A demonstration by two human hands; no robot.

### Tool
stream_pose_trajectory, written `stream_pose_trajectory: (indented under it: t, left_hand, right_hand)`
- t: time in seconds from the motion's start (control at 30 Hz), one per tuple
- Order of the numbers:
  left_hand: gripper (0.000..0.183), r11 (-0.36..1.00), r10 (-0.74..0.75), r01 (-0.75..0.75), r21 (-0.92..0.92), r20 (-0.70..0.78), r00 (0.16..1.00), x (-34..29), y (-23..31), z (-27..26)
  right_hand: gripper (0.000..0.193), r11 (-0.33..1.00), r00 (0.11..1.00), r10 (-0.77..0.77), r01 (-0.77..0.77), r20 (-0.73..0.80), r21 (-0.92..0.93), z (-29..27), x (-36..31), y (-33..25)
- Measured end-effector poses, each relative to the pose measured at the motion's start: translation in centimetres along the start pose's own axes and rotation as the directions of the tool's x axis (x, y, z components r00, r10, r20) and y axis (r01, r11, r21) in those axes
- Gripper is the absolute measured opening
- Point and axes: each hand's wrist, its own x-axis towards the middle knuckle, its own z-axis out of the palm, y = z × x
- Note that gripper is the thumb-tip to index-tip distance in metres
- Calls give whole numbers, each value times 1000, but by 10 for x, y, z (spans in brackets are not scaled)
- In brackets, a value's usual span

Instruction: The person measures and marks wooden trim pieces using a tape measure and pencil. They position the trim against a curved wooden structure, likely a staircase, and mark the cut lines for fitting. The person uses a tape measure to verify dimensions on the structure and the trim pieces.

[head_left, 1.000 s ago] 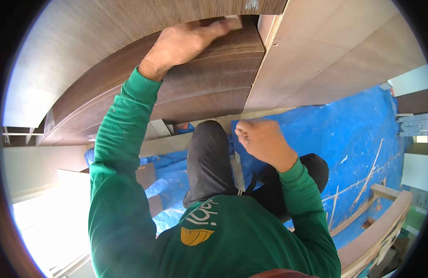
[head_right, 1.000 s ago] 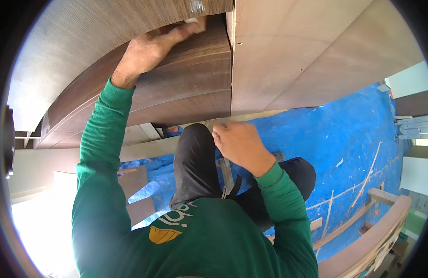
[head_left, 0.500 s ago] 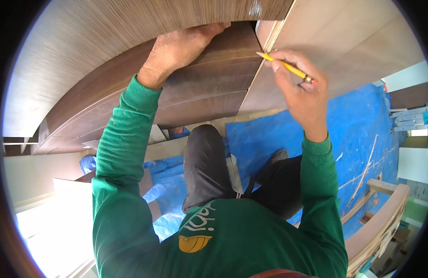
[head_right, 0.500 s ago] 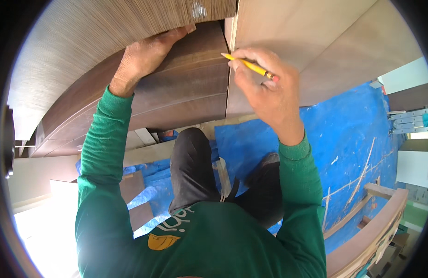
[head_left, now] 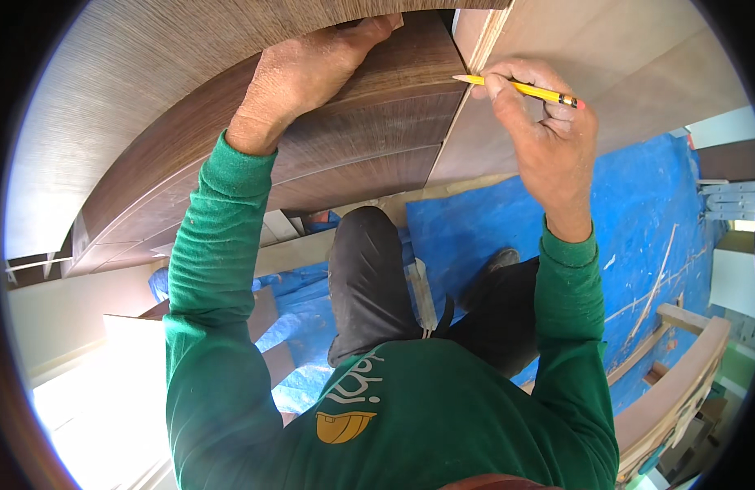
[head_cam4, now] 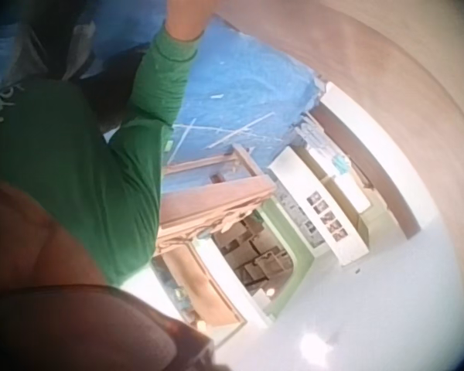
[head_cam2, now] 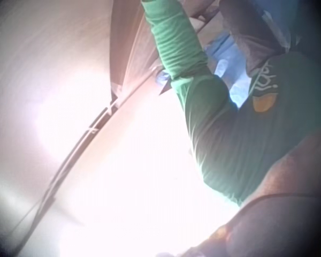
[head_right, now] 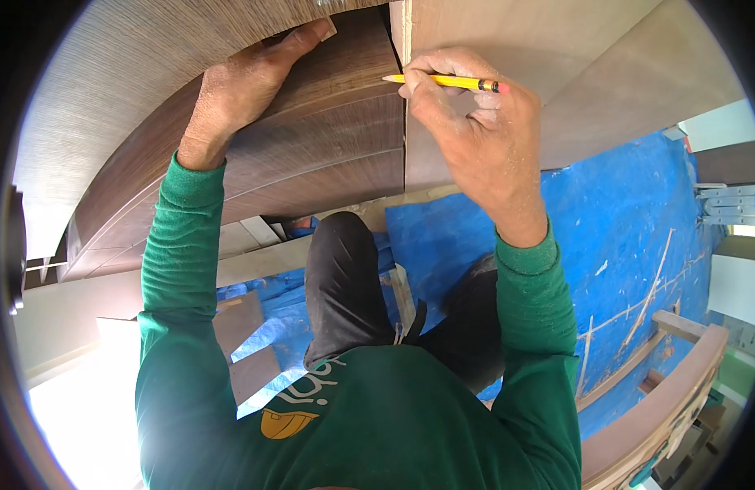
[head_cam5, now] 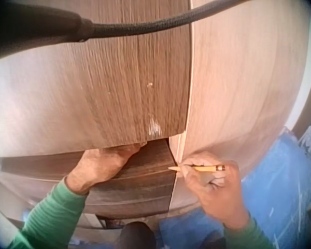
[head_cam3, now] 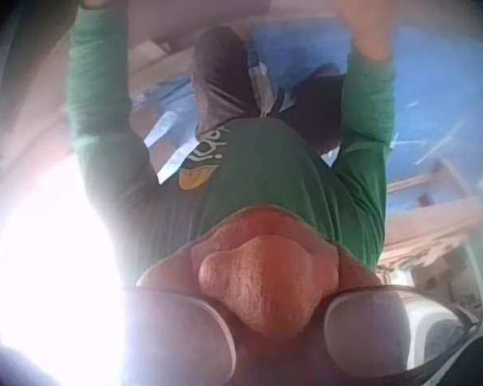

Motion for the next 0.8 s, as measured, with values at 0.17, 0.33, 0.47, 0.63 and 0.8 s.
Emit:
stream_pose_trajectory:
  t: [0.17, 0.33, 0.47, 0.63, 0.8]
  left_hand:
    - [27, 995, 37, -39, 90, 26, 999, -2, 5, -5]
    - [27, 999, 13, -14, 29, 9, 1000, -1, 7, -5]
    - [28, 999, -41, 41, -5, 8, 999, 0, 11, -6]
    - [27, 997, 43, -43, 59, 10, 999, 0, 5, -7]
    - [24, 993, 56, -56, 103, 3, 998, -2, -2, -5]
  right_hand:
    - [14, 1000, 1000, -4, 4, 4, -5, 0, 0, 0]
    - [15, 999, 999, -42, 42, 1, -24, 0, 0, 4]
    - [15, 1000, 1000, 7, -7, 7, 1, 0, 0, 1]
    - [17, 1000, 1000, -1, 1, -4, 17, 1, 0, 1]
    - [16, 1000, 1000, -4, 3, 11, 29, 0, 0, 7]
